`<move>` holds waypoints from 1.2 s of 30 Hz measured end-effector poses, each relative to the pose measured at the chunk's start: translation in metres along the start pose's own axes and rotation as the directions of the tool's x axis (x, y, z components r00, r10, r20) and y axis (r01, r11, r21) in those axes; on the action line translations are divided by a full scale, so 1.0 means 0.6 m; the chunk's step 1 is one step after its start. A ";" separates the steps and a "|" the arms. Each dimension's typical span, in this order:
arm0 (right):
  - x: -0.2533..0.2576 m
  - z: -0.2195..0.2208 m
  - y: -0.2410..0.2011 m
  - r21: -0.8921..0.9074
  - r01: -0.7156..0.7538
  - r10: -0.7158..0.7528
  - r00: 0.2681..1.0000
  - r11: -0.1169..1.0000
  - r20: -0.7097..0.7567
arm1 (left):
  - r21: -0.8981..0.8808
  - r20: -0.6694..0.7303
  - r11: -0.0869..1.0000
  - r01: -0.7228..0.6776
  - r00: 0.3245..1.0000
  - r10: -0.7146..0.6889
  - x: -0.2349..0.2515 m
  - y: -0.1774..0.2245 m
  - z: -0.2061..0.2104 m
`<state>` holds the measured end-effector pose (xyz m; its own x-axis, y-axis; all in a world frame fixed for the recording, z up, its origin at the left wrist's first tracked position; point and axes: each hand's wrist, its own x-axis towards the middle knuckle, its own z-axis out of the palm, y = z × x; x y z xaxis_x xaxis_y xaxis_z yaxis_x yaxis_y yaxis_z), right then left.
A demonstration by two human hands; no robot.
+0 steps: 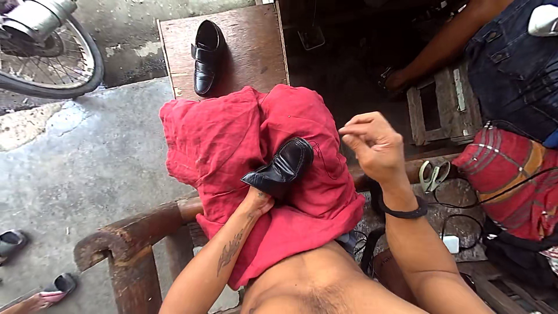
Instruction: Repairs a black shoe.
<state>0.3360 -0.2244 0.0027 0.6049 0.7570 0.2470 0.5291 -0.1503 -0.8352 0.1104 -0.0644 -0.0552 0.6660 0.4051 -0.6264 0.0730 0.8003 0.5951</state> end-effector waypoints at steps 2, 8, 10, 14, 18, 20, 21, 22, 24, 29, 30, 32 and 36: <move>0.004 0.027 -0.009 -0.064 0.069 -0.064 0.995 0.996 0.078 | -0.003 0.006 1.000 -0.004 1.000 0.004 -0.001 -0.001 0.000; 0.017 0.058 -0.018 -0.128 0.090 -0.067 0.982 0.988 0.179 | 0.014 -0.008 1.000 0.002 1.000 -0.002 -0.001 0.003 -0.001; 0.024 0.048 -0.026 -0.055 0.035 -0.021 0.971 0.998 0.237 | 0.021 -0.018 1.000 0.014 1.000 -0.014 0.000 0.006 0.001; 0.022 -0.013 -0.058 0.563 -0.200 0.022 0.952 0.802 0.307 | -0.011 -0.045 0.999 0.043 0.998 -0.044 0.001 0.015 0.006; -0.029 -0.054 -0.066 0.400 -0.142 -0.117 0.821 0.905 0.558 | -0.086 -0.068 0.994 0.066 0.995 -0.072 -0.001 0.015 0.009; -0.047 -0.053 -0.048 -0.089 0.002 0.058 0.741 0.996 0.669 | -0.091 -0.105 0.993 0.079 0.991 -0.088 0.001 0.013 0.008; -0.051 -0.049 -0.036 -0.285 -0.013 0.193 0.763 0.958 0.616 | -0.089 -0.112 0.993 0.081 0.989 -0.091 0.002 0.011 0.007; -0.051 -0.046 -0.024 -0.398 -0.085 0.296 0.811 0.913 0.506 | -0.081 -0.108 0.994 0.079 0.990 -0.087 0.003 0.008 0.005; -0.046 -0.033 -0.015 -0.521 -0.189 0.345 0.912 0.833 0.221 | -0.073 -0.092 0.996 0.058 0.994 -0.065 0.002 0.003 0.006; -0.012 0.049 -0.025 -0.358 -0.259 0.338 0.924 0.897 0.179 | -0.113 -0.078 0.994 0.002 0.997 -0.011 0.000 -0.001 0.006; -0.005 0.060 -0.022 -0.185 -0.283 0.326 0.904 0.941 0.276 | -0.109 -0.072 0.994 -0.002 0.997 -0.006 -0.003 -0.001 0.006; -0.003 0.047 -0.011 0.147 -0.243 0.165 0.897 0.959 0.409 | -0.068 -0.047 0.998 0.006 0.999 -0.009 -0.009 -0.003 0.000; -0.013 -0.087 0.058 0.085 -0.298 0.220 0.842 0.951 0.492 | -0.005 0.008 1.000 -0.029 1.000 0.029 -0.012 -0.003 -0.005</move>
<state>0.3809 -0.2685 -0.0028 0.3326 0.9177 -0.2173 0.2720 -0.3140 -0.9096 0.1034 -0.0674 -0.0532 0.6740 0.4243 -0.6047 0.0500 0.7905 0.6104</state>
